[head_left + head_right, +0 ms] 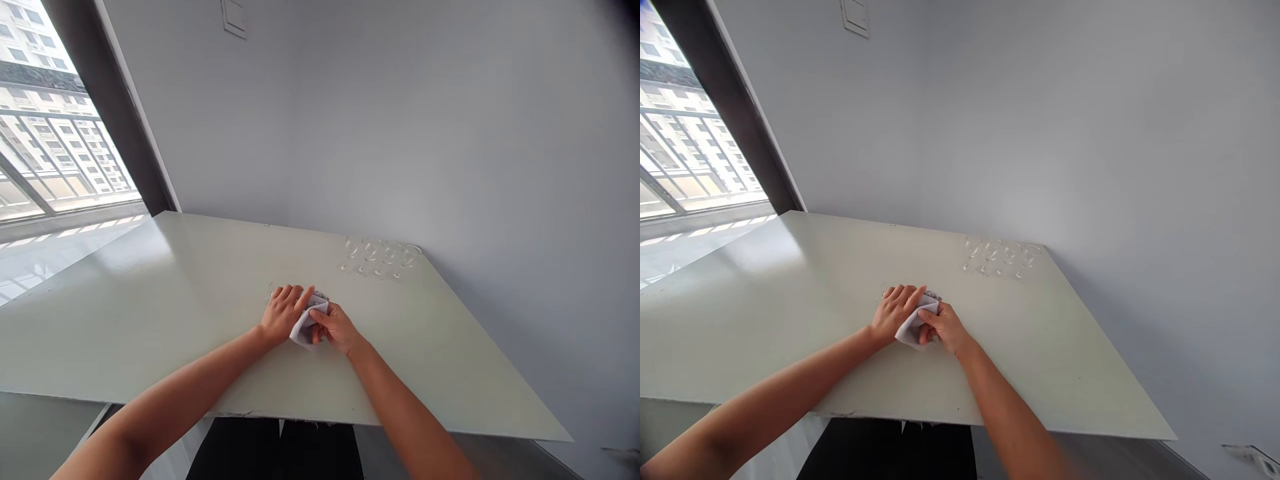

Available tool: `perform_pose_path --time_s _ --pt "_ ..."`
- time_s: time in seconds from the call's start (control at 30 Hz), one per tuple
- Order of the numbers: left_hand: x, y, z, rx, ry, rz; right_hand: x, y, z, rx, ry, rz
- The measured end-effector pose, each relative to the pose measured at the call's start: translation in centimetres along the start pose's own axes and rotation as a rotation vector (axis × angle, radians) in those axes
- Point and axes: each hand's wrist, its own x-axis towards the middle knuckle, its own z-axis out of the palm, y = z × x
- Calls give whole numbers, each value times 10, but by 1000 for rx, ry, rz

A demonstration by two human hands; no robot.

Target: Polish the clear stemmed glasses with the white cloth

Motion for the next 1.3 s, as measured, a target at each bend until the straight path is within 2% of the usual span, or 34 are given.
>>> perform_pose_path --time_s 0.07,0.17,0.27,0.37,0.47,0.53,0.6,0.63,0.77,0.8,0.83,0.87,0.9,1.0,1.03,1.07,1.1,1.17,1.23,1.3 --pt "0 -1 -2 -23 -37 37 2 4 -1 -35 -24 16" --pt "3 -2 -5 -53 -105 60 4 7 2 -8 92 9" --pt "8 -3 -12 -40 -61 2 7 5 0 148 176 20" --pt "13 -10 -19 -42 -45 29 7 2 -7 253 152 6" --pt "17 -22 -26 -88 -169 136 4 -1 -13 182 71 2" --pt "20 -29 -33 -161 -258 105 -1 -4 -13 78 25 -30" --pt "24 -36 -43 -308 -384 -10 -7 -9 -11 -49 -33 -69" --pt "26 -39 -48 -426 -493 -69 -11 -12 -10 -111 -72 -79" --pt "28 -49 -60 -983 -1075 -189 -23 -20 -5 -231 -269 -41" --pt "27 -50 -61 -1052 -1162 -193 -24 -20 -4 -223 -296 -23" --pt "26 -50 -62 -1065 -1195 -194 -23 -19 -4 -206 -298 -2" --pt "25 -49 -61 -1019 -1165 -189 -21 -18 -4 -178 -268 13" --pt "23 -47 -61 -915 -1069 -180 -18 -16 -5 -136 -208 19" --pt "20 -36 -63 -440 -538 -95 -7 -10 -6 77 -13 -11" --pt "20 -33 -64 -307 -382 -42 -5 -8 -6 159 19 -29" --pt "21 -30 -65 -216 -281 17 -3 -6 -5 228 28 -45" --pt "22 -28 -67 -165 -234 72 -3 -5 -4 268 18 -56" --pt "24 -29 -71 -137 -233 140 -6 -4 -2 228 -32 -73" --pt "28 -32 -75 -151 -274 147 -10 -4 1 56 -86 -97" --pt "30 -37 -79 -206 -356 94 -13 -4 2 -152 -119 -157"
